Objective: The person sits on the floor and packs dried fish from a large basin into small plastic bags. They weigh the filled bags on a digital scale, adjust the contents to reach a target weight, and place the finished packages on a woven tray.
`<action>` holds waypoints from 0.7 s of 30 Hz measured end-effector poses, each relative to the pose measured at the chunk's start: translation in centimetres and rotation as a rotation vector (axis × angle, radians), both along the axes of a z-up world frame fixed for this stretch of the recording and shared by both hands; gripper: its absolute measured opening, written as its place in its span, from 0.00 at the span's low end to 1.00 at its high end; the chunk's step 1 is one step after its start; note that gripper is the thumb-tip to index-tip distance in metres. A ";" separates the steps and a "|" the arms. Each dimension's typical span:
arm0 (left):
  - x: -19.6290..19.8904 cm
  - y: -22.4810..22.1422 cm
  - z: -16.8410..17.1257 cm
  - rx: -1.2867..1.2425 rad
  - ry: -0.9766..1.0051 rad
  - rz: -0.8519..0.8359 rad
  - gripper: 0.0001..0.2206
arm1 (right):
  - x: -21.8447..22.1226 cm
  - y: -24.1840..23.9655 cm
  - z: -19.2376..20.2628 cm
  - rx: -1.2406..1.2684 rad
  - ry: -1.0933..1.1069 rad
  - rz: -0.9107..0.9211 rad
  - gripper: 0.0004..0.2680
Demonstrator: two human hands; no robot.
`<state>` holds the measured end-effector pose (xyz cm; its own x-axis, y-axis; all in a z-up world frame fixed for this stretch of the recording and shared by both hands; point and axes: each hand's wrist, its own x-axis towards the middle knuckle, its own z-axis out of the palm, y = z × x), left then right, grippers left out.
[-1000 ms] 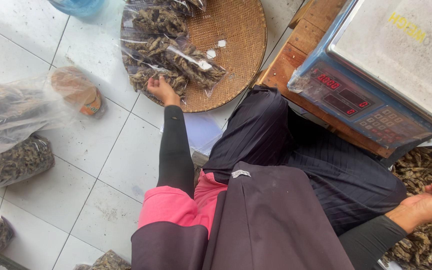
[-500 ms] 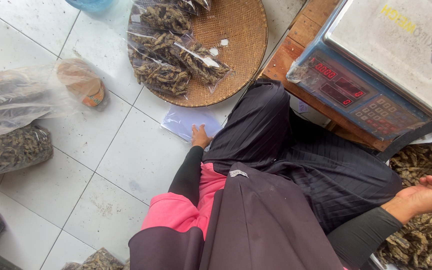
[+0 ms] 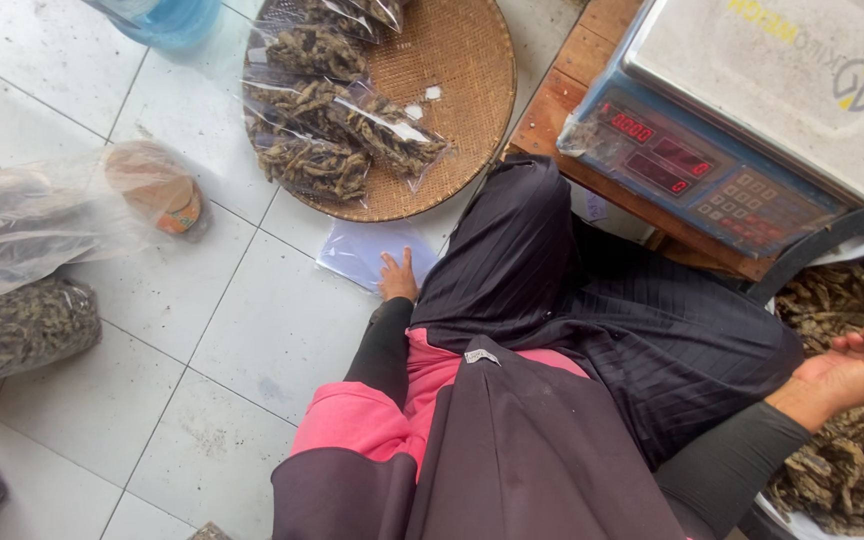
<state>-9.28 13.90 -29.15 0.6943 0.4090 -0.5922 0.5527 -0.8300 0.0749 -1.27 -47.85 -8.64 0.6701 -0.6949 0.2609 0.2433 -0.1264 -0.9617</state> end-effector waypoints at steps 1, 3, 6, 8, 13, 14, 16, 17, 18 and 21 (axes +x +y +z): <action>-0.3 -0.2 0.0 0.002 0.014 -0.005 0.42 | -0.1 -0.1 0.0 0.000 0.015 -0.011 0.09; 0.3 0.1 0.0 0.051 0.006 -0.043 0.41 | 0.3 0.1 -0.1 0.000 0.033 -0.035 0.09; 1.0 0.5 -0.2 0.149 -0.100 -0.120 0.33 | 0.7 0.4 -0.3 0.005 0.060 -0.065 0.09; 0.8 0.5 -0.4 0.173 -0.164 -0.145 0.27 | 0.6 0.5 -0.5 0.026 0.083 -0.071 0.08; 1.5 0.7 -1.0 0.008 -0.229 -0.193 0.10 | 1.2 0.8 -0.5 -0.011 0.101 -0.029 0.09; 1.3 0.9 -1.1 0.001 -0.208 -0.226 0.07 | 1.4 0.9 -0.6 -0.005 0.107 -0.021 0.08; 1.2 1.3 -1.2 -0.056 -0.261 -0.266 0.05 | 1.4 0.9 -0.7 -0.005 0.104 -0.016 0.08; 1.0 1.5 -1.2 -0.083 -0.287 -0.286 0.05 | 1.4 0.8 -0.6 -0.004 0.104 -0.014 0.08; 1.1 1.7 -1.2 -0.093 -0.294 -0.282 0.05 | 1.5 0.9 -0.7 0.001 0.102 -0.013 0.09; 1.0 2.3 -0.9 -0.134 -0.329 -0.253 0.05 | 1.8 1.1 -1.0 0.007 0.096 -0.018 0.09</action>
